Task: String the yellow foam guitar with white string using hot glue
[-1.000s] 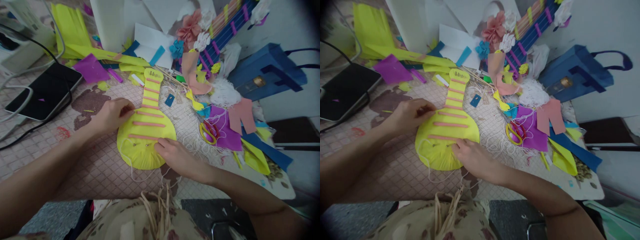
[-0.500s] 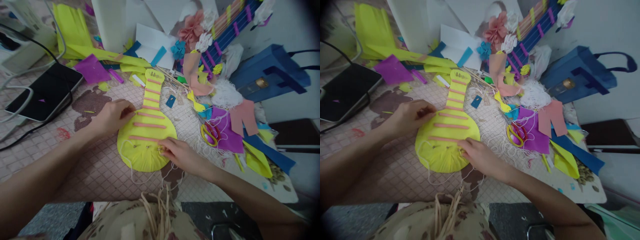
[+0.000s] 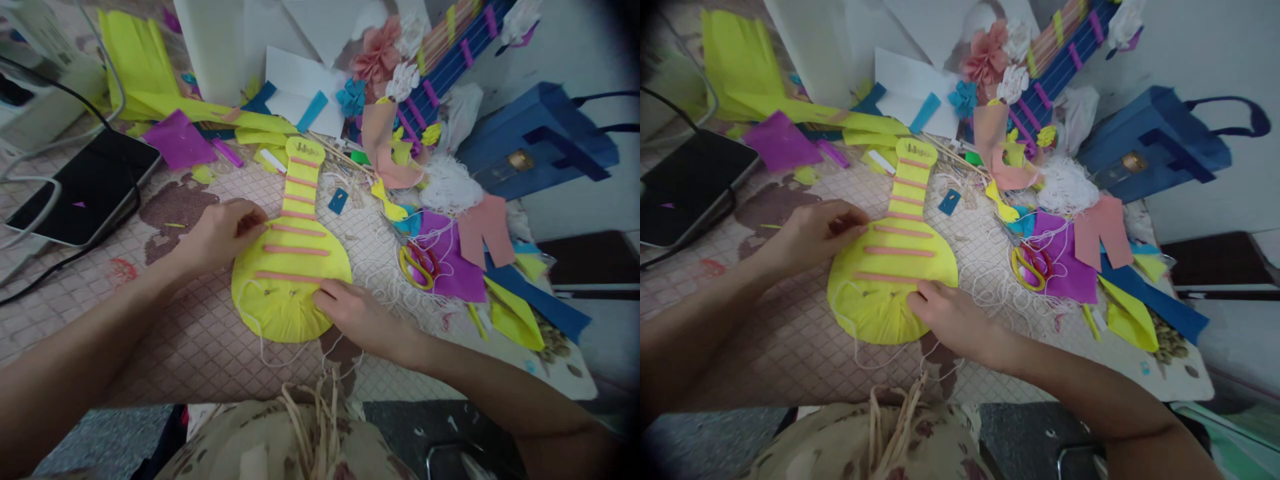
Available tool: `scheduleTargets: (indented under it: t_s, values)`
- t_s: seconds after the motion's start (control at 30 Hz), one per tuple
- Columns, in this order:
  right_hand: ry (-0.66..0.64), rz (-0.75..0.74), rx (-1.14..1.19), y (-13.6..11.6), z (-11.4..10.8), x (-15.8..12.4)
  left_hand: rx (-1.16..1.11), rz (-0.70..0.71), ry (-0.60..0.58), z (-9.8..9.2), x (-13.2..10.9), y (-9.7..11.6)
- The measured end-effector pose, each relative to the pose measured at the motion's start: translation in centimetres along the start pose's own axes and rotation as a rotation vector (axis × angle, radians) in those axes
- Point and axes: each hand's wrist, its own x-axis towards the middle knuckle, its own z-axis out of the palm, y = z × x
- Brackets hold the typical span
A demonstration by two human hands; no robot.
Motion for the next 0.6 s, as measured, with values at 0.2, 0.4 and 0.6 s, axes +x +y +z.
scheduleTargets:
  t_s: [0.2,0.4,0.6]
  values:
    - [-0.016,-0.018,-0.062,0.1,-0.2,0.3,-0.012,0.001,0.0,-0.1,0.0,0.1]
    - [-0.04,-0.048,-0.051,0.8,-0.3,-0.1,0.13,-0.037,-0.002,-0.4,-0.5,0.5]
    - [-0.051,-0.044,-0.128,0.5,-0.9,-0.2,0.265,-0.093,-0.047,-0.4,-0.8,0.6]
